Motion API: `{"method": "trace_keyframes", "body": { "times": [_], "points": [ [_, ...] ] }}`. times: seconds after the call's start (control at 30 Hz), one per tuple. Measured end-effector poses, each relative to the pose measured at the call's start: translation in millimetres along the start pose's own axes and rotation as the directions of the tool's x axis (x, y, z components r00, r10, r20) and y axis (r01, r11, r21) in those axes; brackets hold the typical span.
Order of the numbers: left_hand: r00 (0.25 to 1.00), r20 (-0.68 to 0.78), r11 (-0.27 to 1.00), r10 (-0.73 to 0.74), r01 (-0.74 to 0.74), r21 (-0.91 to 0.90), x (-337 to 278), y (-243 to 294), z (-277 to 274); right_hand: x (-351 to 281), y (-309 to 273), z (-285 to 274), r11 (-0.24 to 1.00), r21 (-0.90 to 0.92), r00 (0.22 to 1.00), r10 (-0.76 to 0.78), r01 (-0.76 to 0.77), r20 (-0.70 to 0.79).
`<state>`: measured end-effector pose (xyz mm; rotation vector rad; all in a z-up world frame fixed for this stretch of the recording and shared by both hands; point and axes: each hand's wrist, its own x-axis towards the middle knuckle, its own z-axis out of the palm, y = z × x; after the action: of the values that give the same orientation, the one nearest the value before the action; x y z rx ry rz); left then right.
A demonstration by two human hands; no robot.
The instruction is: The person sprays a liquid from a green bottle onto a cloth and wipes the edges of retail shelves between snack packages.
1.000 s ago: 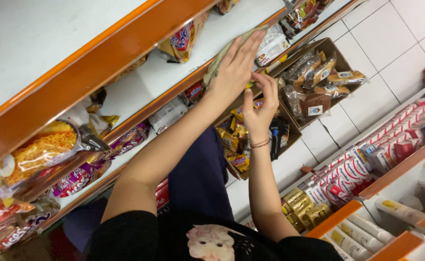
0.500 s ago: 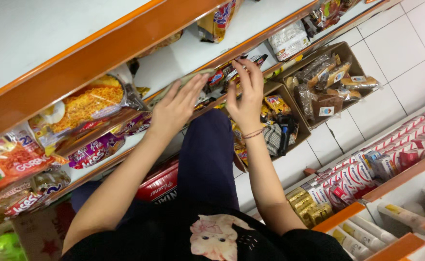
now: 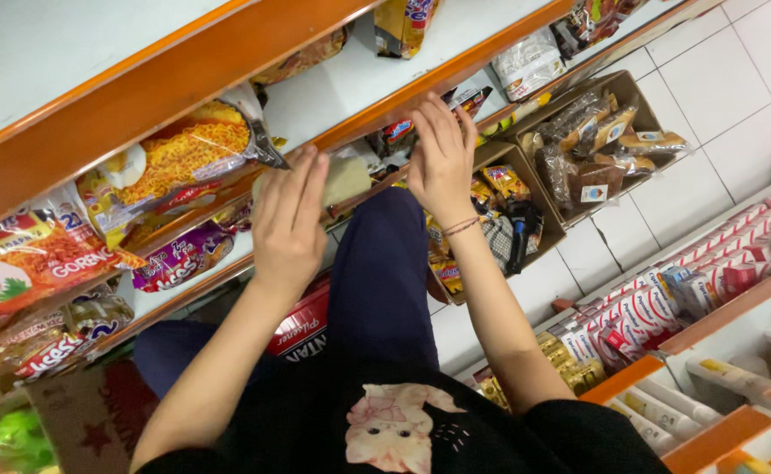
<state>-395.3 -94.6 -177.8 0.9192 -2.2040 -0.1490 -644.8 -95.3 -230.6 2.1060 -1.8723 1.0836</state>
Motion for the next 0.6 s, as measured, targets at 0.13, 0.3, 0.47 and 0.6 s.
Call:
{"method": "trace_keyframes", "body": {
  "times": [0.13,0.3,0.47,0.6],
  "points": [
    [0.994,-0.038,0.994,-0.100,0.102,0.041,15,15,16,-12,5,5,0.999,-0.034,0.999,-0.030,0.029,-0.033],
    [0.995,0.027,0.968,-0.101,0.092,0.234,12,25,46,-18,8,13,0.998,-0.052,0.997,-0.023,0.019,-0.075],
    [0.992,0.047,0.966,-0.118,0.104,0.238,7,27,60,-21,9,14,0.999,-0.030,0.996,-0.021,0.018,-0.081],
    [0.990,0.053,0.959,-0.131,0.113,0.259,18,33,74,-14,10,13,1.000,0.026,0.994,-0.006,0.009,-0.111]
  ]
}}
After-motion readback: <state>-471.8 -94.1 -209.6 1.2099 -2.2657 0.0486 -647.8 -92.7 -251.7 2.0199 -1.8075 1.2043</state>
